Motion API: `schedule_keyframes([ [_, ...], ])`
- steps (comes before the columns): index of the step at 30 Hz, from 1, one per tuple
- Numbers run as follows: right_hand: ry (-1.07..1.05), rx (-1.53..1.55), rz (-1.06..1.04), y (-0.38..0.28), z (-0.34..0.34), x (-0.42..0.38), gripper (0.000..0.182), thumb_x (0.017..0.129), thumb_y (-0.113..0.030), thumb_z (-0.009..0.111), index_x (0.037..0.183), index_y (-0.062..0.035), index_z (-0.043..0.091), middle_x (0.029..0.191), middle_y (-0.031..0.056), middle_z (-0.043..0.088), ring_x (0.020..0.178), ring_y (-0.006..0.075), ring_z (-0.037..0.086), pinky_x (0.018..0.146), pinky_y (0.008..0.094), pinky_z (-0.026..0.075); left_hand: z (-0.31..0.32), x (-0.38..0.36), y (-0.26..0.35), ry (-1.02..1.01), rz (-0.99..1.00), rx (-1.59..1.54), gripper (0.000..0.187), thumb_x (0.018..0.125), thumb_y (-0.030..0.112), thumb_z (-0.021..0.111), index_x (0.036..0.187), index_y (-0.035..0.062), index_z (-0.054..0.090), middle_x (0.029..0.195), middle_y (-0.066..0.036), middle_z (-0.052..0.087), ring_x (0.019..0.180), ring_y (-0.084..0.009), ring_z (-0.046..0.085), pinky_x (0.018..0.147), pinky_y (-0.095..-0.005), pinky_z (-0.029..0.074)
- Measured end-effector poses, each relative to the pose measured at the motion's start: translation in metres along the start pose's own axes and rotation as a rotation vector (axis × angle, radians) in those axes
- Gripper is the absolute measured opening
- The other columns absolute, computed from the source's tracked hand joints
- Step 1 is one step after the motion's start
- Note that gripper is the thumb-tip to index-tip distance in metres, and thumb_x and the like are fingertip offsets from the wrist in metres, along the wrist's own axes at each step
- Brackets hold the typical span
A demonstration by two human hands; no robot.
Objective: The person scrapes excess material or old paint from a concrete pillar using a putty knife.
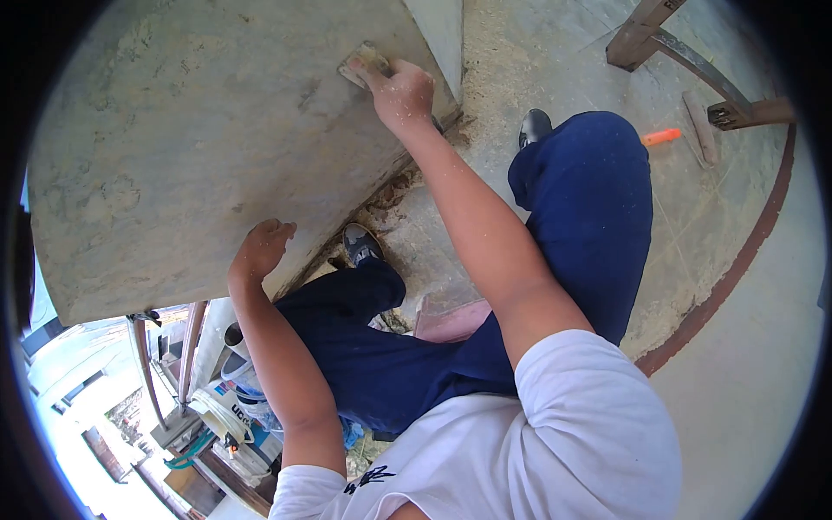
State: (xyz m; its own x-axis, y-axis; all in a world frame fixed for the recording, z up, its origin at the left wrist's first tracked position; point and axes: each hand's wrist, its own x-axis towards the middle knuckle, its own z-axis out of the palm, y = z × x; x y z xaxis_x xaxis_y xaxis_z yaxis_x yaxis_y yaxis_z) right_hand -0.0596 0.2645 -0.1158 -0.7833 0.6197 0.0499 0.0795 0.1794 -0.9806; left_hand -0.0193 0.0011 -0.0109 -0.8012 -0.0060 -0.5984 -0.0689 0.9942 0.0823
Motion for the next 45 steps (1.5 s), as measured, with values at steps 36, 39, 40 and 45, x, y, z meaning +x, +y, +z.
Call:
schedule_keyframes([
  [36,0.110,0.206,-0.064,-0.073,0.019,-0.014,0.051,0.077,-0.045,0.073,0.073,0.0049,0.063,0.061,0.0092,0.060,0.049,0.0143,0.057,0.048,0.0279,0.046,-0.009,-0.016,-0.013,0.066,0.109,-0.029,0.046,0.086,0.041,0.049,0.101,0.0004,0.063,0.110,-0.023,0.060,0.106,-0.0393,0.054,0.090,-0.0438,0.042],
  [39,0.166,0.056,-0.013,-0.029,0.012,-0.008,0.048,0.078,-0.043,0.073,0.076,0.0037,0.065,0.064,0.0093,0.061,0.053,0.0139,0.058,0.050,0.0273,0.045,-0.003,-0.006,-0.022,0.062,0.100,-0.036,0.046,0.086,0.041,0.049,0.103,0.0004,0.063,0.110,-0.022,0.060,0.106,-0.0391,0.054,0.091,-0.0437,0.042],
  [40,0.175,0.004,0.026,-0.011,0.005,-0.008,0.046,0.079,-0.043,0.073,0.077,0.0030,0.066,0.065,0.0090,0.062,0.056,0.0133,0.058,0.051,0.0269,0.045,-0.003,-0.009,-0.021,0.077,0.110,-0.052,0.046,0.086,0.041,0.049,0.103,0.0004,0.063,0.110,-0.022,0.060,0.106,-0.0391,0.054,0.091,-0.0437,0.042],
  [45,0.095,0.141,0.152,-0.035,0.003,0.004,0.045,0.080,-0.043,0.072,0.080,0.0022,0.067,0.065,0.0064,0.060,0.061,0.0120,0.058,0.052,0.0268,0.044,-0.010,-0.014,-0.020,0.060,0.063,-0.049,0.046,0.086,0.040,0.049,0.106,0.0005,0.063,0.113,-0.022,0.060,0.108,-0.0386,0.054,0.092,-0.0431,0.042],
])
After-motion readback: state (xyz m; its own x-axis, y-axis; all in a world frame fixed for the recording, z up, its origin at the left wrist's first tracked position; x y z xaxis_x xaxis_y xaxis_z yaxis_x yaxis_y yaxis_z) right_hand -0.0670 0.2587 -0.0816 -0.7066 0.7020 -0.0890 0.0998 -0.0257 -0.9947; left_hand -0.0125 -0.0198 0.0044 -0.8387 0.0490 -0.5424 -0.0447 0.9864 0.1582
